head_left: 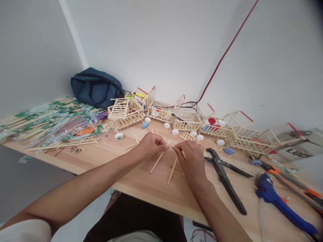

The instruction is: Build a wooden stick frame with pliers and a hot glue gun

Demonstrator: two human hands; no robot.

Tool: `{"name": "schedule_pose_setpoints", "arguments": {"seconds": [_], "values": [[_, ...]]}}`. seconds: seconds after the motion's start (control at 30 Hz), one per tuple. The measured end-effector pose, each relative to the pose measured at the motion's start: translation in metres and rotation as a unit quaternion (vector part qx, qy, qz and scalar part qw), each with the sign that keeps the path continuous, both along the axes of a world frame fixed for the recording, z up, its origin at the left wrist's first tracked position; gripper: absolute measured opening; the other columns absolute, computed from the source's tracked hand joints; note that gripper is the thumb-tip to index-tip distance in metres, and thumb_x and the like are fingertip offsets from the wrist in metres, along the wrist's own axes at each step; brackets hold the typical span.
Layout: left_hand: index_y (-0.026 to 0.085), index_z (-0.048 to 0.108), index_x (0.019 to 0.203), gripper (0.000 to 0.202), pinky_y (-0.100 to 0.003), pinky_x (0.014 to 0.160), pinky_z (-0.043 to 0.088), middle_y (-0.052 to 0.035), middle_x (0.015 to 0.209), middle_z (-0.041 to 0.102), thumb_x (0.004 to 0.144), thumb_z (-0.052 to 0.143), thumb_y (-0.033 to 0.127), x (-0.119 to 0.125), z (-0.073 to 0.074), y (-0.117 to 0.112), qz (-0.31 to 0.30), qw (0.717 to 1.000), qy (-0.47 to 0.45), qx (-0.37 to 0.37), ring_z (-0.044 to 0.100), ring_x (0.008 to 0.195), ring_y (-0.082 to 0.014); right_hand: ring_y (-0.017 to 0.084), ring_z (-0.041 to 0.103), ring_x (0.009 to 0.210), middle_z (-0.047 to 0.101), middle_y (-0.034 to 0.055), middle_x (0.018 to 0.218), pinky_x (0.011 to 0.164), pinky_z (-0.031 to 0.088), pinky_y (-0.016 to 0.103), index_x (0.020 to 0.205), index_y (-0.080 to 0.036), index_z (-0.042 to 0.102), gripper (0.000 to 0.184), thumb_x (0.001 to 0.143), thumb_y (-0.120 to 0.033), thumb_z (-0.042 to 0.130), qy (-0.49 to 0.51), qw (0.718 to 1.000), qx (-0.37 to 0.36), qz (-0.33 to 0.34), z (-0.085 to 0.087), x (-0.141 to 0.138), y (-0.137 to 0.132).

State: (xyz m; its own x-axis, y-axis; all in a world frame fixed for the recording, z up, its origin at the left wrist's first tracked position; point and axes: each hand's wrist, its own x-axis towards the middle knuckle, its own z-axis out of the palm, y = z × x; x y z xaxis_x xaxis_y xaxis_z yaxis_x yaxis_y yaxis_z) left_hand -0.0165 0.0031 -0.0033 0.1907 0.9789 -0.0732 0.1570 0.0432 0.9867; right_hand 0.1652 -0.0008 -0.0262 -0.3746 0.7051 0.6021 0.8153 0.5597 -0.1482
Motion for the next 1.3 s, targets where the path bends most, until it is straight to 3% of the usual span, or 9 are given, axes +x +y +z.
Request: {"name": "schedule_pose_setpoints", "arguments": {"seconds": [1.3], "values": [[0.012,0.063,0.056,0.014,-0.018,0.047,0.031,0.0033,0.048,0.056,0.067,0.068,0.017,0.0006,0.0007,-0.0002,0.009,1.000,0.003,-0.005,0.046,0.046,-0.0057,0.021,0.049,0.077,0.060,0.0026,0.076,0.071,0.028,0.033,0.075,-0.019,0.060,0.016,0.089,-0.026,0.058,-0.001,1.000,0.000,-0.001,-0.0005,-0.0003,0.0001]]}}
